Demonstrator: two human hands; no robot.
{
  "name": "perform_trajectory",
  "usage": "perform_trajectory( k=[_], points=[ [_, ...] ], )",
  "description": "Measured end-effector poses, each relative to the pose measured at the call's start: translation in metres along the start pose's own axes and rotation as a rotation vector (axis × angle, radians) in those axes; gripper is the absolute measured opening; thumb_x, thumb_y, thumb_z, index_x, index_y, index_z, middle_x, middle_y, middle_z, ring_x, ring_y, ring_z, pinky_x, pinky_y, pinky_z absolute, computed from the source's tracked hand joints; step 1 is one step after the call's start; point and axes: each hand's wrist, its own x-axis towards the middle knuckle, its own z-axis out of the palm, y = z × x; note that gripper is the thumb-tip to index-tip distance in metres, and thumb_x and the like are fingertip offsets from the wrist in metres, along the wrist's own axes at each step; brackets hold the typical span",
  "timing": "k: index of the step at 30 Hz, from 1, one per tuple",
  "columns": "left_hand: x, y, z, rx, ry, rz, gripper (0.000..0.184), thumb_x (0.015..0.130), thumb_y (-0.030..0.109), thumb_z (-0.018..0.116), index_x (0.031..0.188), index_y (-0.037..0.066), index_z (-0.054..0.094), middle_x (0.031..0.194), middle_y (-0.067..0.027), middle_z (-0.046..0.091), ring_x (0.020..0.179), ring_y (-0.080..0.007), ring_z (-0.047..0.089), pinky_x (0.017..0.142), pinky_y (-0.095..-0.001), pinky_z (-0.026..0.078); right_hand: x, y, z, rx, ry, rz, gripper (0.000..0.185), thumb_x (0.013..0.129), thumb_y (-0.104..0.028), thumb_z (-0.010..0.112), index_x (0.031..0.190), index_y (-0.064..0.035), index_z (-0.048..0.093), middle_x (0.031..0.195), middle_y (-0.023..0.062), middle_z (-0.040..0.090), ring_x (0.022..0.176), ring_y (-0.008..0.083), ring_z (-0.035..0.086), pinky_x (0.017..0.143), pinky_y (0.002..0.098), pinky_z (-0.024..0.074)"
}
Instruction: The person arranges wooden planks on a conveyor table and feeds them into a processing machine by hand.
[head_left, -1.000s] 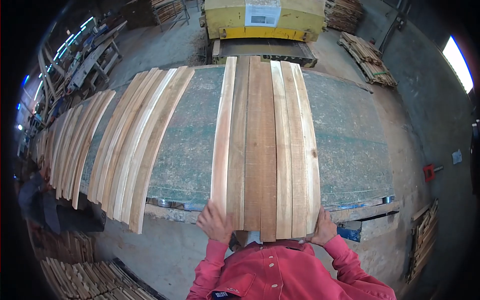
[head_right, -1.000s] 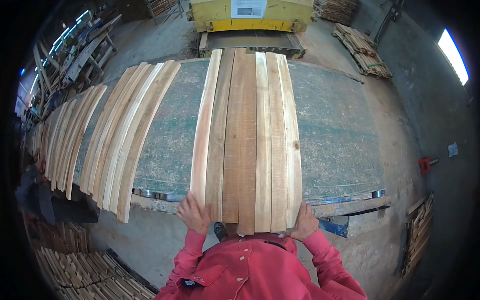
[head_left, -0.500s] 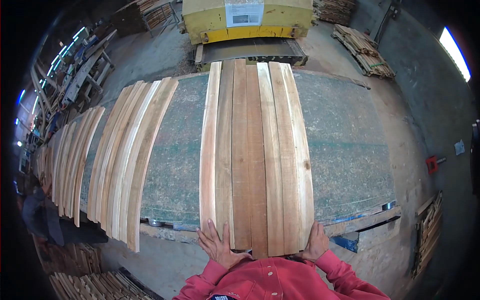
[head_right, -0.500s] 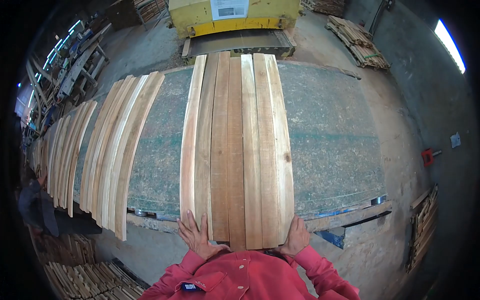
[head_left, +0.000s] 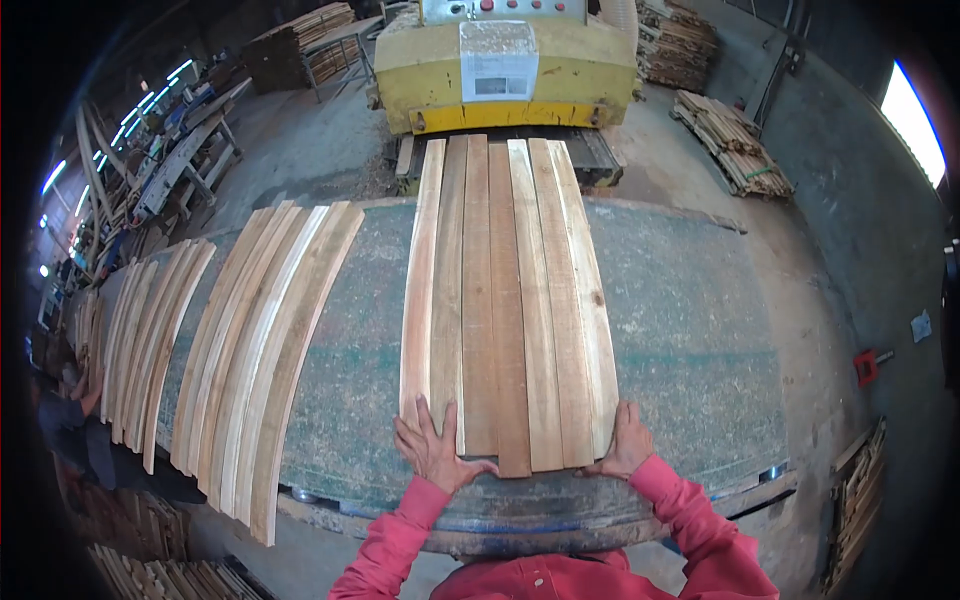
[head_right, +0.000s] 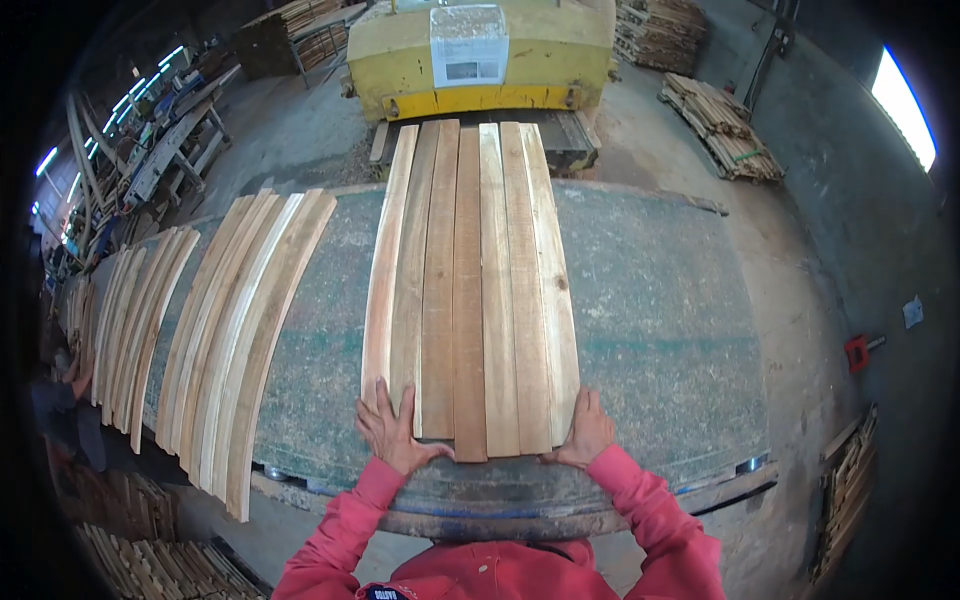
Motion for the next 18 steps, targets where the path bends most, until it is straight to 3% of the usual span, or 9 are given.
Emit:
perform_trajectory(
  k=[11,18],
  points=[
    [0.241,-0.018,0.03,-0.038,0.077,-0.014,0.127,0.047,0.088,0.078,0.156,0.033,0.043,0.168,-0.0229,0.012,0.138,-0.0725,0.014,0.107,-0.0804,0.018,0.226,-0.021,-0.042,0.024,0.1,-0.011,0.136,0.034,-0.054,0.102,0.138,0.0078,0.04,0.129,0.023,0.05,0.111,0.0451,0.063,0.098,0.0492,0.0544],
    [0.292,-0.024,0.03,0.025,0.063,-0.03,0.125,0.045,0.084,0.082,0.155,0.042,0.043,0.168,-0.0196,0.018,0.138,-0.0663,0.021,0.11,-0.0734,0.021,0.289,-0.026,-0.043,0.046,0.147,-0.03,0.137,0.033,-0.052,0.102,0.142,0.006,0.043,0.129,0.0234,0.051,0.116,0.0453,0.061,0.101,0.0488,0.0527]
  ],
)
